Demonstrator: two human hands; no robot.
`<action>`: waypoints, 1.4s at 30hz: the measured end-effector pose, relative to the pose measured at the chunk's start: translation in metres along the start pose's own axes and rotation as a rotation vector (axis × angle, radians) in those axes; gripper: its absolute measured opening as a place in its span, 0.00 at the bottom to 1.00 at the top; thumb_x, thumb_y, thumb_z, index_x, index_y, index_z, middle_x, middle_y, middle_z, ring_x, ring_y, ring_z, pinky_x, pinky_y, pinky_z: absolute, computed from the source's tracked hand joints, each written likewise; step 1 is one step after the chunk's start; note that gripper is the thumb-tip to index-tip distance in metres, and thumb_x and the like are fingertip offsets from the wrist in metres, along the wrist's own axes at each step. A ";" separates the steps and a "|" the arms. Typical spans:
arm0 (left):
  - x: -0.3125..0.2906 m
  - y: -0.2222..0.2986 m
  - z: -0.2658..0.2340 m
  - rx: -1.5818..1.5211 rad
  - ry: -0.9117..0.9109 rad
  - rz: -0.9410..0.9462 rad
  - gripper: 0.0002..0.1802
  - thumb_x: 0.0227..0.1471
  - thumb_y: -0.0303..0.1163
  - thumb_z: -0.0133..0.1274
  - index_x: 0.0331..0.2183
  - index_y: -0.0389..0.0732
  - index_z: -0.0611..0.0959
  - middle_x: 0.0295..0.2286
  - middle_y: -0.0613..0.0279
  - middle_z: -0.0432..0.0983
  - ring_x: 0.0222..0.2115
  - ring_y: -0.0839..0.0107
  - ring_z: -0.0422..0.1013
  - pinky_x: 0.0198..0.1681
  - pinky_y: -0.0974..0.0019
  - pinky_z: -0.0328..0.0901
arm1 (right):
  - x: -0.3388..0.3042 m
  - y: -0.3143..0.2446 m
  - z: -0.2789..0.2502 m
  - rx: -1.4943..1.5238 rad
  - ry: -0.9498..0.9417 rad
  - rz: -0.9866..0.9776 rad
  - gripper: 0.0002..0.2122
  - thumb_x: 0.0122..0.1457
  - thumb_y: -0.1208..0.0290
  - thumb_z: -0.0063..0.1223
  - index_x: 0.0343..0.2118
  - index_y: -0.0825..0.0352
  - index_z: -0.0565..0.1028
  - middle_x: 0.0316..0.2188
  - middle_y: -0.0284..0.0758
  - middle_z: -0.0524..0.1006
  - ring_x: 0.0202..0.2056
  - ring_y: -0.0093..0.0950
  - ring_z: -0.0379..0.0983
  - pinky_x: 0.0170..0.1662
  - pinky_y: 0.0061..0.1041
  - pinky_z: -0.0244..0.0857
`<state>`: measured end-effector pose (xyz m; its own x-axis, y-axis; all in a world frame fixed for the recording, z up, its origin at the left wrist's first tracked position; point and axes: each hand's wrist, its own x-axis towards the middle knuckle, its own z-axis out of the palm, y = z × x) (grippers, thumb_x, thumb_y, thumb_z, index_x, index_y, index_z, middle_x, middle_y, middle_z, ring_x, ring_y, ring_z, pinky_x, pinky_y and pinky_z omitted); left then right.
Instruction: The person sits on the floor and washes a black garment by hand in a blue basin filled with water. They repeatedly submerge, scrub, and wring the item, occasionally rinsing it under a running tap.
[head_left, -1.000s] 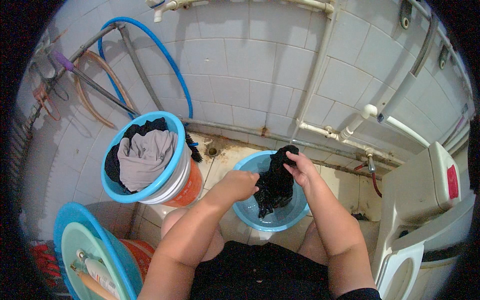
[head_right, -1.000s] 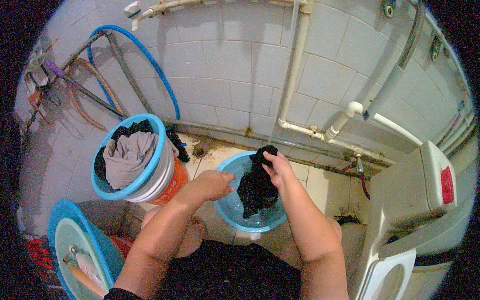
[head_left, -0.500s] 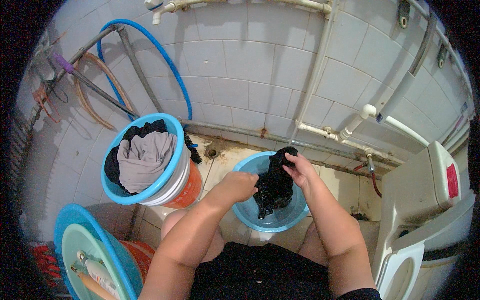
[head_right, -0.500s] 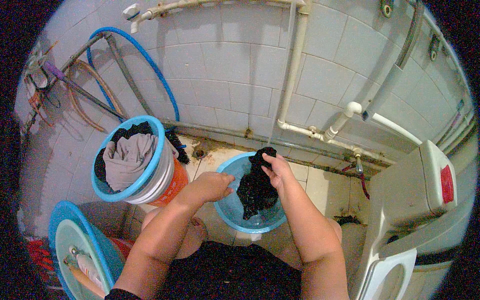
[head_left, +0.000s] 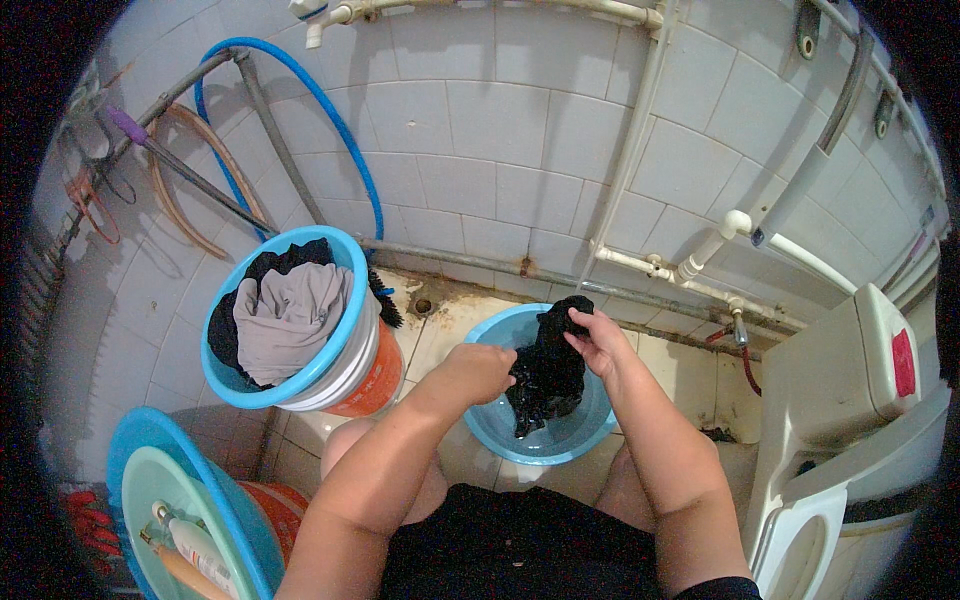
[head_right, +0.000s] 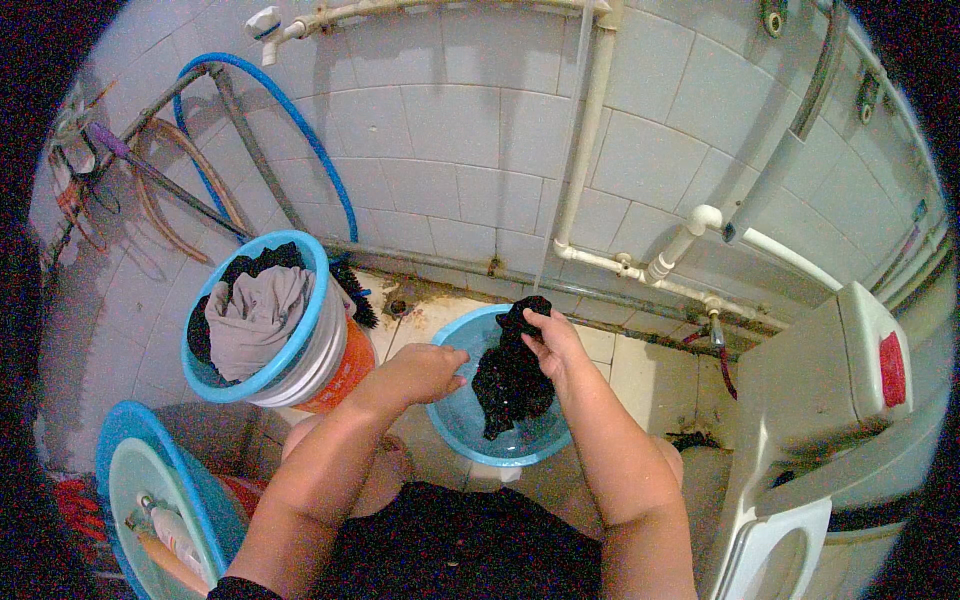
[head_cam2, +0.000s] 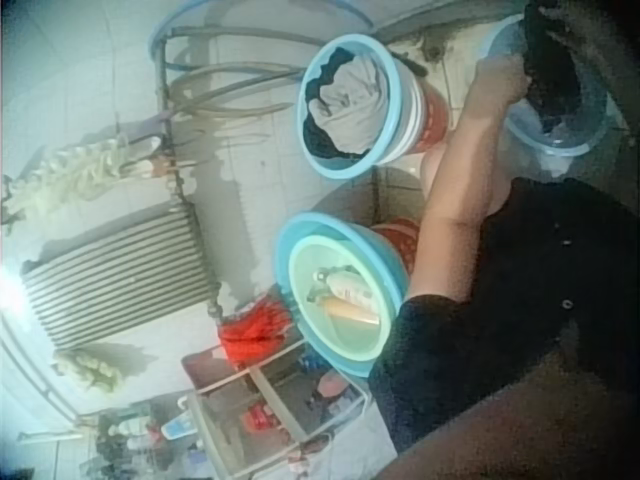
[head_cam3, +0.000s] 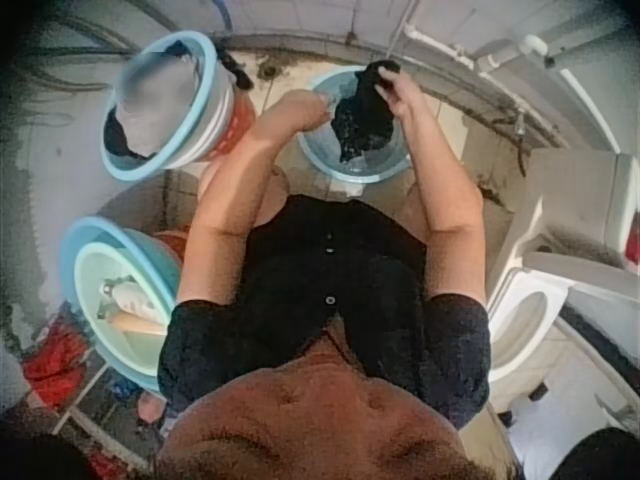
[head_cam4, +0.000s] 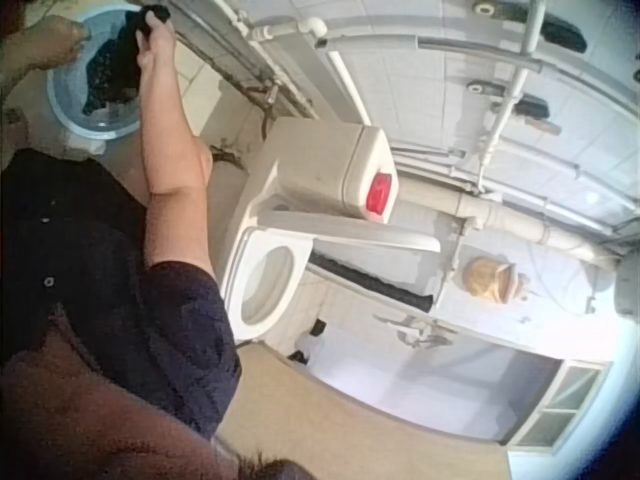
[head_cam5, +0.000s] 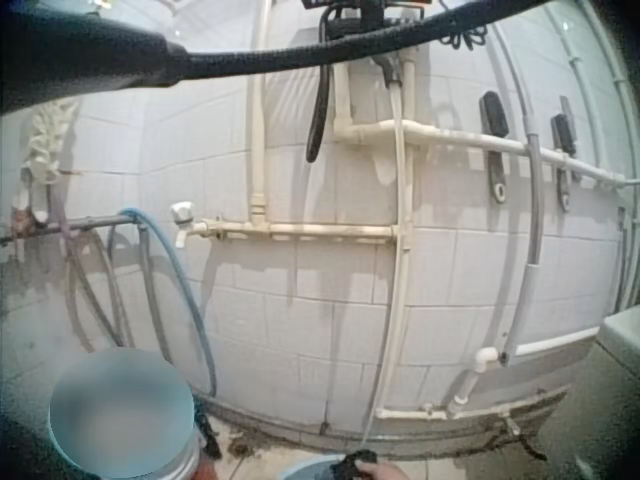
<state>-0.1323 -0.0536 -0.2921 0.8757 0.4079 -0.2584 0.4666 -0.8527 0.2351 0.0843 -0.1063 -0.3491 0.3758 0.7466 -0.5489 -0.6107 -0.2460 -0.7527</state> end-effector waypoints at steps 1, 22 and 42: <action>0.000 0.000 0.000 0.003 0.005 0.003 0.17 0.47 0.41 0.49 0.36 0.39 0.73 0.31 0.51 0.73 0.34 0.54 0.71 0.36 0.55 0.66 | 0.000 0.000 0.000 0.000 0.001 -0.001 0.08 0.52 0.72 0.52 0.36 0.62 0.70 0.32 0.30 0.72 0.35 0.24 0.69 0.33 0.19 0.70; 0.005 -0.001 0.007 0.026 -0.039 -0.004 0.17 0.48 0.41 0.48 0.36 0.40 0.73 0.32 0.52 0.73 0.35 0.55 0.71 0.36 0.54 0.66 | 0.006 0.003 0.002 0.032 0.077 0.010 0.10 0.51 0.73 0.53 0.37 0.61 0.69 0.34 0.29 0.72 0.36 0.23 0.68 0.34 0.19 0.68; 0.002 0.003 0.002 0.011 -0.037 -0.020 0.16 0.47 0.41 0.49 0.36 0.40 0.73 0.31 0.53 0.74 0.34 0.56 0.71 0.35 0.55 0.67 | 0.005 0.003 -0.001 0.023 0.015 0.034 0.10 0.51 0.73 0.53 0.37 0.60 0.69 0.35 0.27 0.71 0.37 0.23 0.67 0.37 0.20 0.68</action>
<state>-0.1294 -0.0559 -0.2941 0.8609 0.4128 -0.2974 0.4824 -0.8481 0.2191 0.0851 -0.1039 -0.3545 0.3649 0.7286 -0.5797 -0.6394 -0.2565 -0.7248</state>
